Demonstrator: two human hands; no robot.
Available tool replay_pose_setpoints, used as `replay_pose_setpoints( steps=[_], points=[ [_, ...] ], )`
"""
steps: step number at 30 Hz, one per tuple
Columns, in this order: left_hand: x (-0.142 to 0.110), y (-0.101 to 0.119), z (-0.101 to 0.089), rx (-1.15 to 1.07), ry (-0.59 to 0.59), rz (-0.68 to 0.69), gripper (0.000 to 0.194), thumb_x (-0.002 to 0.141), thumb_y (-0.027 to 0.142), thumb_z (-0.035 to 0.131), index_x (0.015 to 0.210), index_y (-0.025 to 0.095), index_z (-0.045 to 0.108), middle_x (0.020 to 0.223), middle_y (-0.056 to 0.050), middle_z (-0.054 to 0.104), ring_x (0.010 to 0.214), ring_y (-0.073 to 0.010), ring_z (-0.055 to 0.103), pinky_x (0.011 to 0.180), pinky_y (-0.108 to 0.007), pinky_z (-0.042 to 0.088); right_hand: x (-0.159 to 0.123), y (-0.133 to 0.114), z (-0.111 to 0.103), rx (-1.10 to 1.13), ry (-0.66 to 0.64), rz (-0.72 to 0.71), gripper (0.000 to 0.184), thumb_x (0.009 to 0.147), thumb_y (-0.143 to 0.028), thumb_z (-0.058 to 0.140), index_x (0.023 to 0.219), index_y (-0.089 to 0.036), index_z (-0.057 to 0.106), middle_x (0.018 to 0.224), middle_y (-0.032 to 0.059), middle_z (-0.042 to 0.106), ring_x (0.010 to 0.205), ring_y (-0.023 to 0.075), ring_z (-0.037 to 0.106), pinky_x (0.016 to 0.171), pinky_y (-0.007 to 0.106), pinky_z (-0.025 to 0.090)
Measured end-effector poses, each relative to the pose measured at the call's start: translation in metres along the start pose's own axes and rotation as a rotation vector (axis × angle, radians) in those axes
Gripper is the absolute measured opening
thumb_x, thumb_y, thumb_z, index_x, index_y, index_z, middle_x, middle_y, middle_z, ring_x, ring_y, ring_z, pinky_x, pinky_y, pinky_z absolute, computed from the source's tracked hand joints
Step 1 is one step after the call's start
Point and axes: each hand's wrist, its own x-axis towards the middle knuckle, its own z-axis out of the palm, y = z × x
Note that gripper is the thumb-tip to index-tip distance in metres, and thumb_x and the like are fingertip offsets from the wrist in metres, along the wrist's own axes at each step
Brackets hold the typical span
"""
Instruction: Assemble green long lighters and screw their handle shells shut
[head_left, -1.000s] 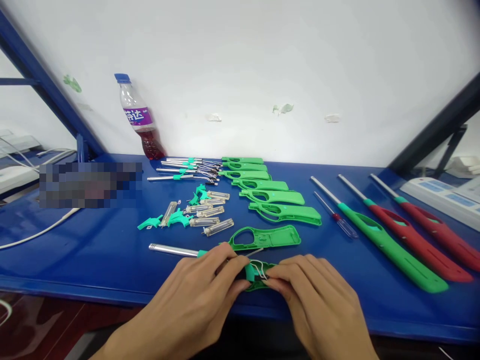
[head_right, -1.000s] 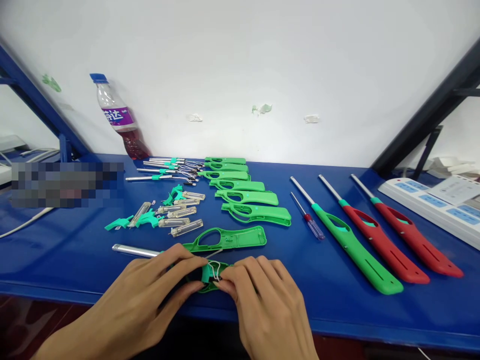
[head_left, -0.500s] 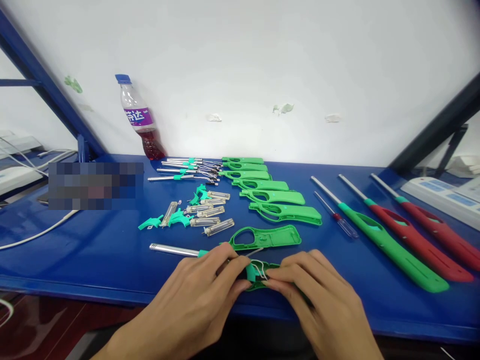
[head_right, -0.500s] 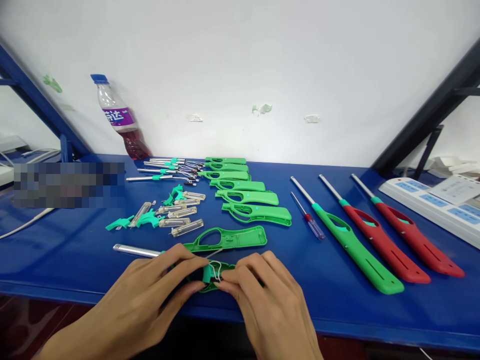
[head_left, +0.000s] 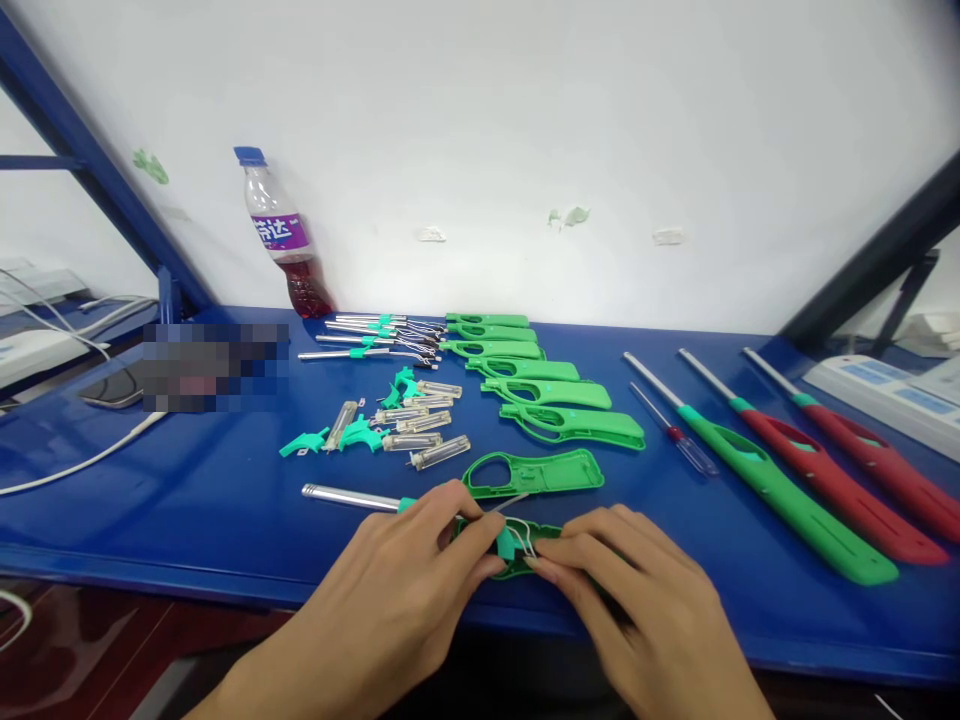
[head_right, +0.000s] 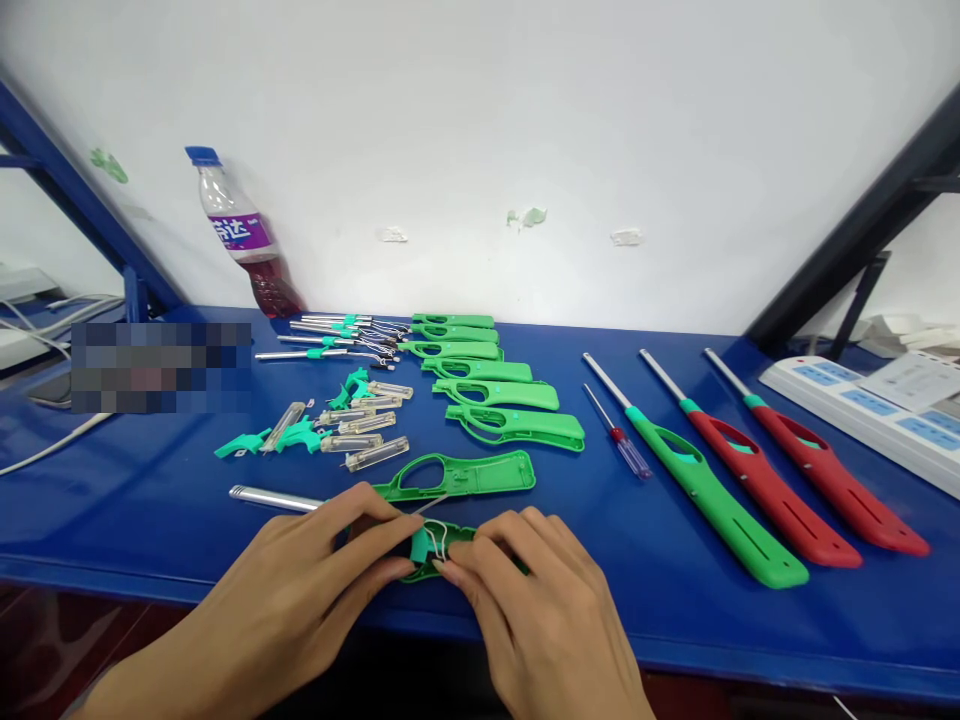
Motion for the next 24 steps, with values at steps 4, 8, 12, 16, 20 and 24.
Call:
replay_pose_setpoints(
  steps=[4, 8, 12, 16, 20, 24],
  points=[
    [-0.001, -0.002, 0.0, -0.013, 0.013, 0.009, 0.026, 0.116, 0.026, 0.038, 0.132, 0.024, 0.058, 0.111, -0.006, 0.065, 0.087, -0.022, 0.069, 0.062, -0.033, 0.055, 0.001, -0.001, -0.002, 0.016, -0.003, -0.011, 0.015, 0.11, -0.02, 0.057, 0.102, -0.026, 0.067, 0.088, -0.0014, 0.068, 0.076, 0.0187, 0.061, 0.077, 0.035, 0.043],
    [0.001, -0.003, -0.002, -0.014, -0.007, 0.024, 0.024, 0.116, 0.026, 0.039, 0.125, 0.023, 0.061, 0.108, -0.006, 0.065, 0.087, -0.0223, 0.068, 0.061, -0.031, 0.055, 0.001, -0.003, -0.006, -0.028, -0.016, -0.055, 0.014, 0.109, -0.019, 0.059, 0.1, -0.023, 0.069, 0.089, 0.0012, 0.068, 0.073, 0.0183, 0.059, 0.069, 0.035, 0.042],
    [0.004, -0.003, -0.002, -0.022, 0.003, 0.035, 0.027, 0.115, 0.026, 0.039, 0.128, 0.023, 0.062, 0.107, -0.007, 0.065, 0.085, -0.0225, 0.067, 0.059, -0.032, 0.056, 0.002, -0.004, -0.008, -0.118, -0.021, -0.136, 0.012, 0.109, -0.024, 0.06, 0.106, -0.02, 0.071, 0.091, 0.004, 0.069, 0.075, 0.0194, 0.06, 0.07, 0.035, 0.044],
    [0.005, -0.003, -0.004, -0.03, 0.021, 0.043, 0.027, 0.115, 0.026, 0.043, 0.135, 0.023, 0.061, 0.109, -0.007, 0.066, 0.088, -0.0232, 0.066, 0.062, -0.034, 0.058, 0.002, -0.004, -0.007, -0.095, -0.002, -0.126, 0.013, 0.109, -0.024, 0.06, 0.105, -0.02, 0.071, 0.09, 0.0026, 0.069, 0.073, 0.0178, 0.059, 0.07, 0.034, 0.044],
    [0.005, -0.009, -0.013, 0.012, 0.013, 0.033, 0.028, 0.114, 0.027, 0.047, 0.137, 0.024, 0.062, 0.117, -0.009, 0.066, 0.103, -0.0271, 0.064, 0.072, -0.038, 0.06, 0.002, -0.002, -0.006, -0.078, 0.049, -0.078, 0.016, 0.11, -0.024, 0.06, 0.097, -0.022, 0.07, 0.088, 0.0011, 0.069, 0.073, 0.017, 0.059, 0.072, 0.034, 0.043],
    [0.001, -0.024, -0.024, 0.021, 0.043, -0.033, 0.027, 0.113, 0.022, 0.048, 0.135, 0.026, 0.063, 0.123, -0.007, 0.067, 0.112, -0.026, 0.063, 0.081, -0.037, 0.058, 0.002, -0.001, -0.005, -0.069, 0.098, -0.049, 0.016, 0.109, -0.023, 0.063, 0.094, -0.022, 0.07, 0.086, -0.0002, 0.068, 0.074, 0.0162, 0.059, 0.077, 0.034, 0.041]
  ],
)
